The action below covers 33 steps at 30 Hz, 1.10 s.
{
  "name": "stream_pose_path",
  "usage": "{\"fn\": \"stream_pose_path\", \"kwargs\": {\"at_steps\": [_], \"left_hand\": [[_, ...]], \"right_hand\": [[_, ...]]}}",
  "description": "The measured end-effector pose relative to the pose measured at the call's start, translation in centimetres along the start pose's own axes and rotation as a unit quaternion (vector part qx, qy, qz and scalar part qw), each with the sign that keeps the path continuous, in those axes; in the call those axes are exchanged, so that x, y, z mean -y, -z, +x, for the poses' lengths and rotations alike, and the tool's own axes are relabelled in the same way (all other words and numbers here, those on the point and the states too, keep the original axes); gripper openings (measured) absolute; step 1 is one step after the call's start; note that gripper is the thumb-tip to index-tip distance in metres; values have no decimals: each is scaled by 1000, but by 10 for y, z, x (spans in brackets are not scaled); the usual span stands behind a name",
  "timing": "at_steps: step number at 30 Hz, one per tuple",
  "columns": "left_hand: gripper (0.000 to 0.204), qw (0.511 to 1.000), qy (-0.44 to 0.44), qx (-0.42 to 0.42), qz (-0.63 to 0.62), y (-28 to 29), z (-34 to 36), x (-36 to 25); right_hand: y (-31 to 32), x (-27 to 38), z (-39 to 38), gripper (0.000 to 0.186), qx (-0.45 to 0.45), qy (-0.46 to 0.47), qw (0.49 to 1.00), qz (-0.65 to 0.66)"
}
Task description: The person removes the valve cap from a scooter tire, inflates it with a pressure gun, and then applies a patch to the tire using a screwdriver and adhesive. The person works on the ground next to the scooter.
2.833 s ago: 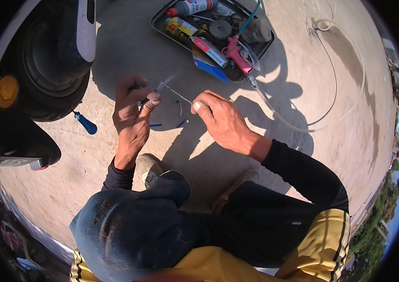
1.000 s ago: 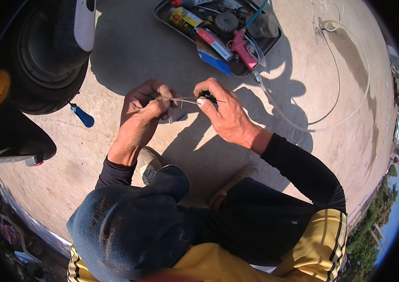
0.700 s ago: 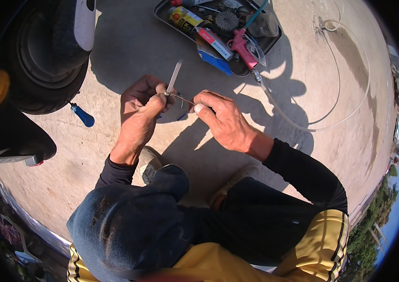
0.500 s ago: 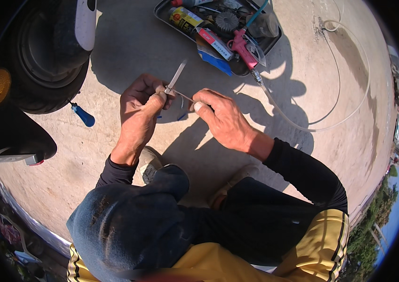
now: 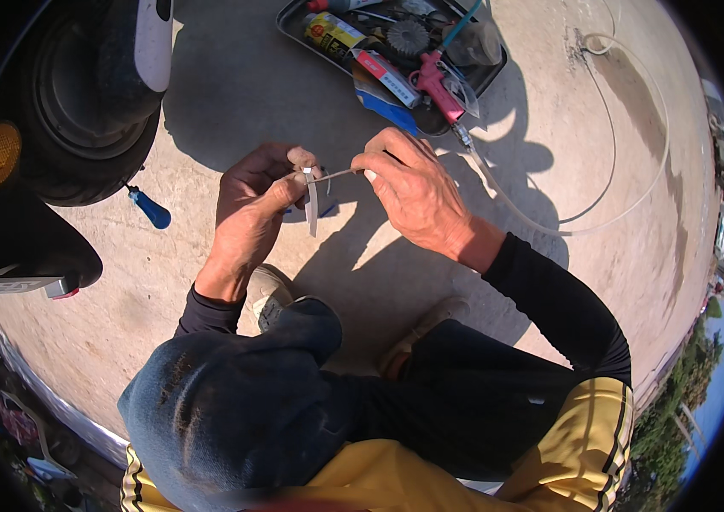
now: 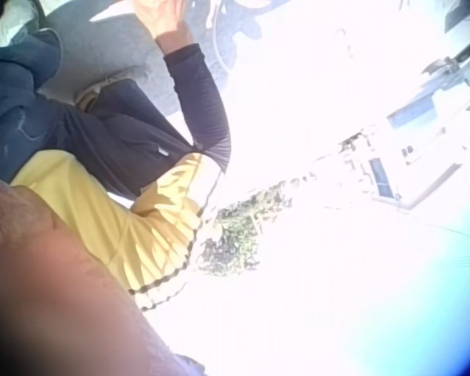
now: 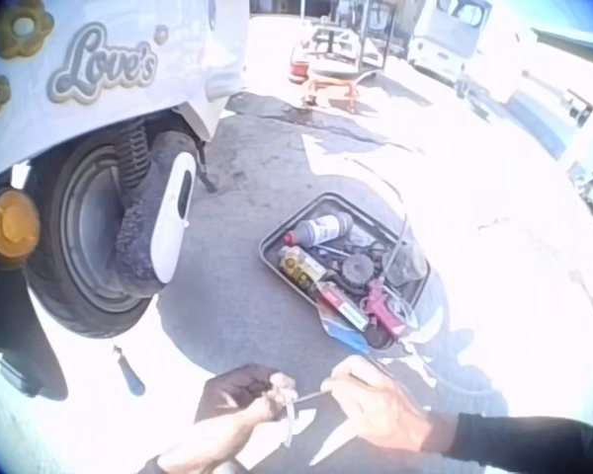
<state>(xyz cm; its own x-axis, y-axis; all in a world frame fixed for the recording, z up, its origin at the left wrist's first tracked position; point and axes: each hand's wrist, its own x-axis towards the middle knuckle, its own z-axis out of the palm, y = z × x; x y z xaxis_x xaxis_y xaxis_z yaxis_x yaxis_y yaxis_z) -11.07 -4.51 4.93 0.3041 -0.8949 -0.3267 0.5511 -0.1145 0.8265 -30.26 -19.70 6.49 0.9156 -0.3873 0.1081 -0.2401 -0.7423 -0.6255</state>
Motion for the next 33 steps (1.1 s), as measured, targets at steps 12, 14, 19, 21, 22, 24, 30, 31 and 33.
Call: {"fn": "stream_pose_path", "kwargs": {"at_steps": [12, 14, 19, 21, 22, 24, 30, 31, 33], "left_hand": [[23, 998, 27, 33, -37, 6, 2, 1], [21, 999, 28, 38, -27, 7, 2, 1], [16, 997, 42, 58, 2, 6, 2, -1], [15, 997, 30, 62, 19, 5, 1, -2], [14, 997, 24, 64, 27, 4, 1, -2], [13, 997, 20, 67, 34, 3, 0, -4], [12, 995, 10, 73, 70, 0, -2, -6], [12, 994, 11, 71, 79, -1, -3, -7], [12, 994, 20, 57, 88, -3, -4, -7]], "right_hand": [[-1, 2, -3, 26, 107, -97, 968, 205], [-5, 6, -2, 30, 88, -96, 965, 228], [1, 15, 0, 49, 132, -177, 939, 264], [-2, 21, 0, 55, 121, -195, 930, 287], [-5, 23, 0, 57, 108, -201, 924, 306], [-12, 25, -2, 60, 82, -212, 912, 342], [-8, 30, 3, 67, 91, -268, 894, 348], [-8, 32, 4, 66, 81, -277, 886, 362], [-10, 34, 3, 65, 62, -296, 869, 391]]}}
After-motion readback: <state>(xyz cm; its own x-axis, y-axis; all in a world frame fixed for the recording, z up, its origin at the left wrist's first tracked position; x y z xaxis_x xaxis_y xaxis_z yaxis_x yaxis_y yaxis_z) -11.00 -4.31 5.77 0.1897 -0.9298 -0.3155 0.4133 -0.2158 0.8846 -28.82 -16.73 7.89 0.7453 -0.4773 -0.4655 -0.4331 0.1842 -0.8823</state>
